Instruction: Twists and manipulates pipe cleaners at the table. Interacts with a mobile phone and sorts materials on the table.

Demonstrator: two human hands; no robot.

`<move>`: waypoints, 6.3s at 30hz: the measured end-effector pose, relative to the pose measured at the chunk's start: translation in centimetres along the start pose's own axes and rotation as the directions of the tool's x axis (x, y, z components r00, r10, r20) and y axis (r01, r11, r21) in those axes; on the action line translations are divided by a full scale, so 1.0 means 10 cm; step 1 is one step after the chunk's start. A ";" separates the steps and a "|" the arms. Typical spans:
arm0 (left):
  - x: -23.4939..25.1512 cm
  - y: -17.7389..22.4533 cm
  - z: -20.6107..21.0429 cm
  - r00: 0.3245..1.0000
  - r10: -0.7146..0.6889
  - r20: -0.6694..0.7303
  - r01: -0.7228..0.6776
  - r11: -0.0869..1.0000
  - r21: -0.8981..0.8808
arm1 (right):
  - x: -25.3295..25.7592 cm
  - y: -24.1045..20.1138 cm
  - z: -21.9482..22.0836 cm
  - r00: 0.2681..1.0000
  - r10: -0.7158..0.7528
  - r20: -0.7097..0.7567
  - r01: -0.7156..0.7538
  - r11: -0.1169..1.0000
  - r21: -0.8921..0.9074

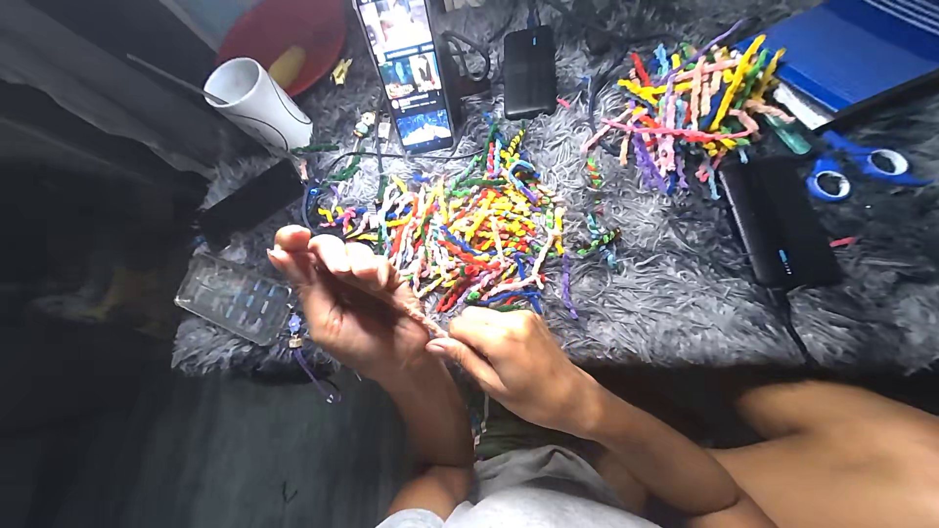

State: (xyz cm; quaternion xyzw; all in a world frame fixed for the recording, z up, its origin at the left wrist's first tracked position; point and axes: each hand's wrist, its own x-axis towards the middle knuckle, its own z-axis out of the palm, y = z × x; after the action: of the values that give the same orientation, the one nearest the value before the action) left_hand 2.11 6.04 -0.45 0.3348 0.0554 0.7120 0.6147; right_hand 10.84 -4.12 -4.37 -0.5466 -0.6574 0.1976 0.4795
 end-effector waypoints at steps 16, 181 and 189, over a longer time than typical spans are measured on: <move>0.06 0.12 -0.18 0.992 -0.022 0.121 0.038 0.990 -0.132 | 0.04 -0.05 -0.32 0.955 -0.257 0.149 0.145 0.841 0.521; -0.38 -0.16 -0.21 0.768 -0.429 0.476 0.268 0.890 0.369 | 0.13 0.11 -0.57 0.956 0.018 -0.292 0.101 0.917 0.386; -0.23 -0.03 -0.29 0.645 -0.451 0.617 -0.021 0.796 0.604 | 0.14 0.25 -0.81 0.999 -0.037 0.004 0.033 0.941 0.336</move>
State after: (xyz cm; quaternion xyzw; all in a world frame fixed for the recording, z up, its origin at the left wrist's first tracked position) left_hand 0.82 4.90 -3.73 0.7472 0.0511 0.3830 0.5407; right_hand 19.12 -4.19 -2.02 -0.4442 -0.6261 0.3010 0.5657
